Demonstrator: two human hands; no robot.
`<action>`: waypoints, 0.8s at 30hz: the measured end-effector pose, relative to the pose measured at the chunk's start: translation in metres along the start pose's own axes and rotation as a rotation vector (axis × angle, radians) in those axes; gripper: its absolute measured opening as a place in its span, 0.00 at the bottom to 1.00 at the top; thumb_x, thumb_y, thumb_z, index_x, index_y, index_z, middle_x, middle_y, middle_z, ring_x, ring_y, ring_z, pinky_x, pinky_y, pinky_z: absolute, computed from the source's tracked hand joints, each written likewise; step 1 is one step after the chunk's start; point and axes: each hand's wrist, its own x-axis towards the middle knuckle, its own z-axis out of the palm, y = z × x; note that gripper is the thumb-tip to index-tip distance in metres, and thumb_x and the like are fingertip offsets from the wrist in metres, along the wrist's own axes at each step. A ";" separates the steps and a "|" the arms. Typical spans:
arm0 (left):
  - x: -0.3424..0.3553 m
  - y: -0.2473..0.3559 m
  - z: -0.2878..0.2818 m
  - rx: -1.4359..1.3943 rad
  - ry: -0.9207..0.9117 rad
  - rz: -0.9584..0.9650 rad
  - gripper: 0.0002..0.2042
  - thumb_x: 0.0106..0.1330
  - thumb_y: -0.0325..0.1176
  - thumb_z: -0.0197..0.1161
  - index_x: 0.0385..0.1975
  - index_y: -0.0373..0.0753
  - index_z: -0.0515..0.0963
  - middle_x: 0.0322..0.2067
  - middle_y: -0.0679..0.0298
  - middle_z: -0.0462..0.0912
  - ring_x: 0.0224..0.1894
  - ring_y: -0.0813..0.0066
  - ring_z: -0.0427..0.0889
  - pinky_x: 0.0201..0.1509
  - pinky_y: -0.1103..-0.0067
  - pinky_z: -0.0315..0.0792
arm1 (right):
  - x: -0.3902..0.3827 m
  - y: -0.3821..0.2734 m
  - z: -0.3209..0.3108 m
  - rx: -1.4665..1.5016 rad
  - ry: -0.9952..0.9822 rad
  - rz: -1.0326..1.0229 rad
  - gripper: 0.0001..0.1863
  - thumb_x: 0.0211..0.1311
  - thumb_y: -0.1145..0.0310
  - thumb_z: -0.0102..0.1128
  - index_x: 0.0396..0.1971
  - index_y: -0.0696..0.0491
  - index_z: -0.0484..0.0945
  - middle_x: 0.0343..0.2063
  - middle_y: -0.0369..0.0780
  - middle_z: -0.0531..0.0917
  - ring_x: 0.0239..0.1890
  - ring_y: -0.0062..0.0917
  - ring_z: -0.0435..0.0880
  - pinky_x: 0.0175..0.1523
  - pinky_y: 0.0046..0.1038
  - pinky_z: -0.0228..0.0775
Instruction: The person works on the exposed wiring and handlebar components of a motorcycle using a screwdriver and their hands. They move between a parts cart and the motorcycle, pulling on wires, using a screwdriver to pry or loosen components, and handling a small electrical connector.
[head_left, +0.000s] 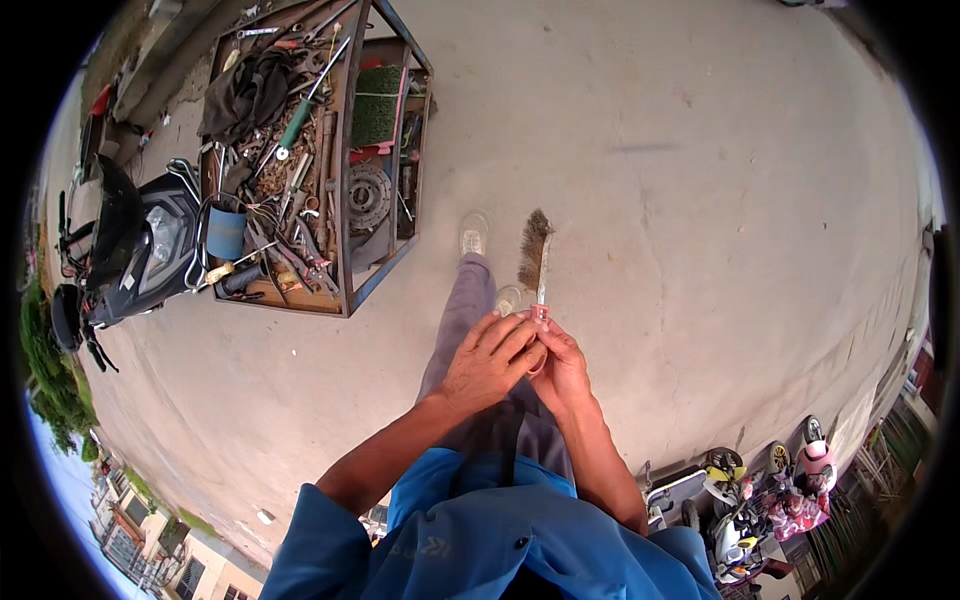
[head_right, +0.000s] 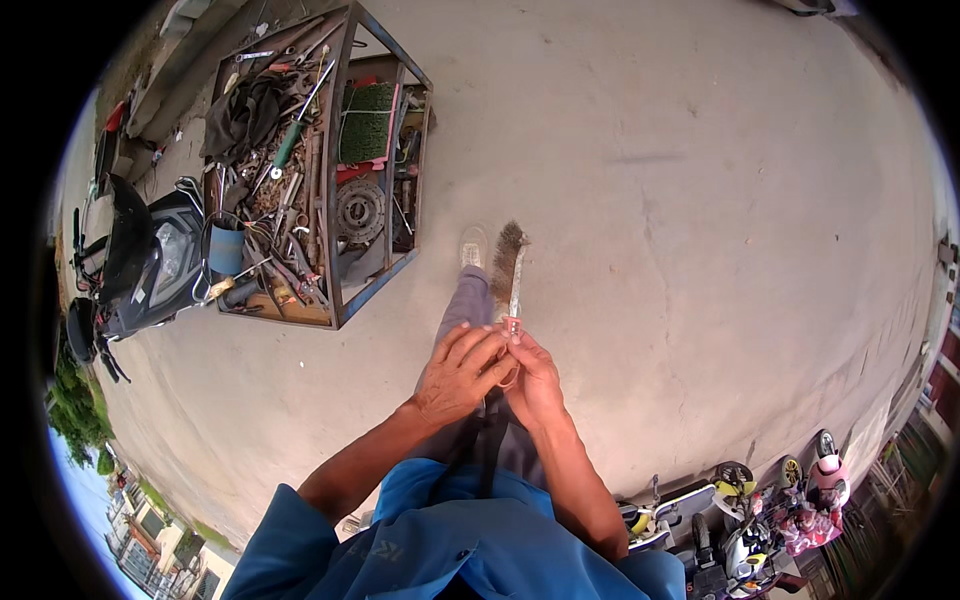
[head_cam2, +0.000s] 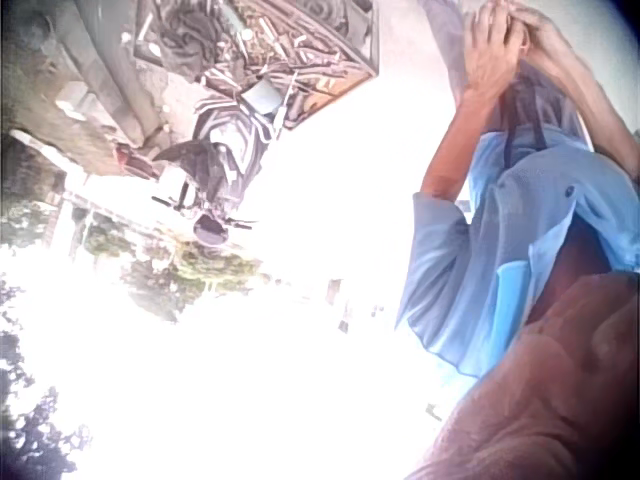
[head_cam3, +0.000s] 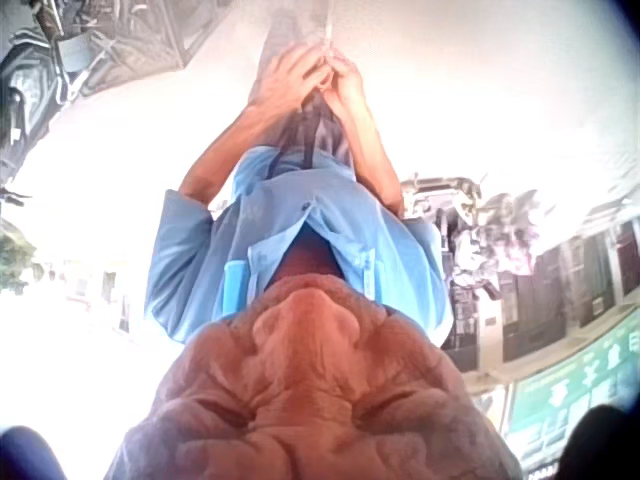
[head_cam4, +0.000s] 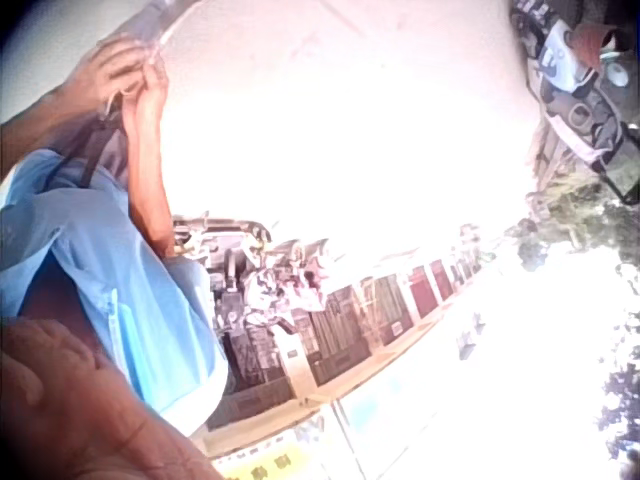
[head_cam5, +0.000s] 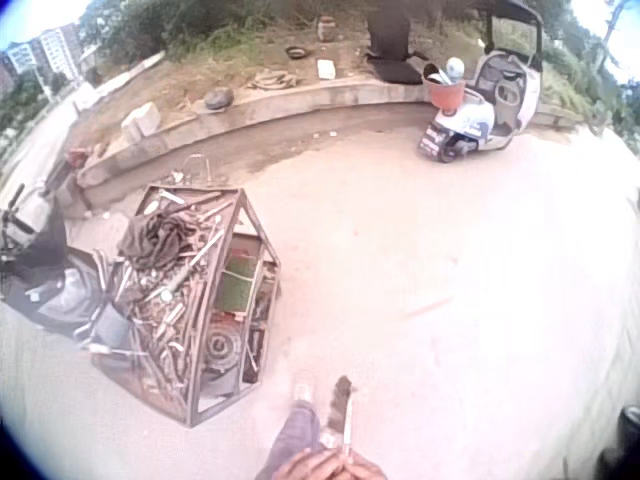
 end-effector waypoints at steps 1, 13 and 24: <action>-0.017 0.009 -0.014 0.013 0.018 -0.009 0.15 0.62 0.35 0.63 0.49 0.45 0.78 0.58 0.61 0.72 0.63 0.60 0.69 0.67 0.61 0.64 | -0.011 0.006 0.005 -0.017 -0.018 0.001 0.17 0.74 0.64 0.52 0.55 0.58 0.75 0.41 0.39 0.83 0.42 0.20 0.83 0.43 0.22 0.75; -0.189 -0.109 -0.036 -1.236 0.984 -1.718 0.43 0.66 0.47 0.64 0.73 0.35 0.49 0.71 0.51 0.54 0.73 0.58 0.56 0.72 0.67 0.57 | -0.077 0.010 0.036 -0.770 0.103 -0.407 0.10 0.74 0.66 0.54 0.48 0.55 0.73 0.20 0.32 0.71 0.18 0.14 0.66 0.22 0.20 0.58; -0.159 -0.225 0.017 -1.964 1.448 -1.708 0.08 0.66 0.43 0.58 0.32 0.48 0.75 0.30 0.68 0.79 0.24 0.77 0.75 0.27 0.79 0.69 | -0.108 0.046 0.067 -0.770 0.207 -0.483 0.11 0.71 0.66 0.56 0.47 0.57 0.74 0.18 0.32 0.72 0.14 0.15 0.68 0.18 0.20 0.56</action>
